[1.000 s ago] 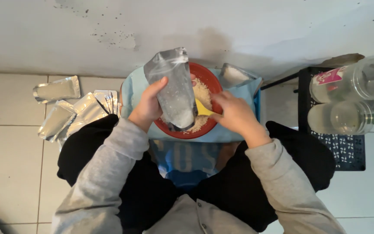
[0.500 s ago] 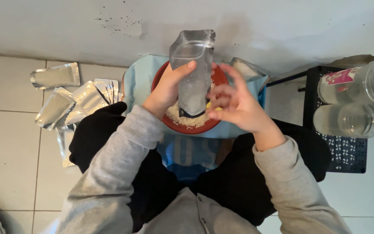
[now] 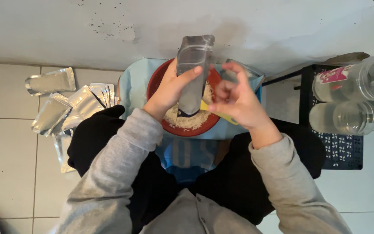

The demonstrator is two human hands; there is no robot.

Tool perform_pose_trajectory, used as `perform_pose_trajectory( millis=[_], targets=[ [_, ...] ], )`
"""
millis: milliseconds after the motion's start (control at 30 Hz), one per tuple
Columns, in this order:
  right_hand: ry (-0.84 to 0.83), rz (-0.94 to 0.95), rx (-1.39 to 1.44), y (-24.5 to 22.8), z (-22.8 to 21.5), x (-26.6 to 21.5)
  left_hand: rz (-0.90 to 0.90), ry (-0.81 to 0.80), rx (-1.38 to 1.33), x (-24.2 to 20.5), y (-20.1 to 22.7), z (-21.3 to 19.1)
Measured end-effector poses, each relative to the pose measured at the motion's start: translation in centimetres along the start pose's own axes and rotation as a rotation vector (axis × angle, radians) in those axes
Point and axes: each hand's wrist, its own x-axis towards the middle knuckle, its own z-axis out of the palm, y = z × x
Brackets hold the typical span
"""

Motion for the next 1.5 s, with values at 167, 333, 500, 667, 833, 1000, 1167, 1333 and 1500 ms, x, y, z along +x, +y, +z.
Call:
perform_pose_trajectory(
  millis=[167,333,500,667,833,1000,1167,1333,1500],
  targets=[
    [0.003,0.049,-0.083,-1.2,2.1,-1.1,0.031,0.112,0.114,0.0,-1.2,-0.7],
    [0.016,0.002,-0.128,-1.5,4.0,-1.0,0.052,0.124,0.171,-0.2,-3.8,-1.1],
    [0.059,-0.036,-0.059,0.9,1.4,0.5,0.091,0.096,0.183,-0.1,-3.9,-1.4],
    [0.113,-0.006,-0.062,-0.4,1.8,-0.3,0.073,0.072,0.165,-0.2,-4.0,-1.5],
    [0.121,-0.063,-0.006,-2.0,3.7,-0.3,0.072,0.026,0.153,-0.3,-3.8,-0.9],
    [-0.036,-0.066,0.019,-2.8,4.5,0.1,0.176,-0.17,0.244,-0.4,-4.0,-1.4],
    [0.116,-0.083,0.04,-1.8,1.5,0.6,0.17,-0.133,0.285,0.0,-4.7,-2.6],
    [0.125,-0.051,0.074,-3.4,1.5,1.2,0.161,-0.169,0.322,-0.1,-4.0,-2.5],
    [-0.112,0.03,0.12,-3.7,2.2,1.0,0.152,-0.201,0.359,-1.1,-2.6,-1.4]
  ],
)
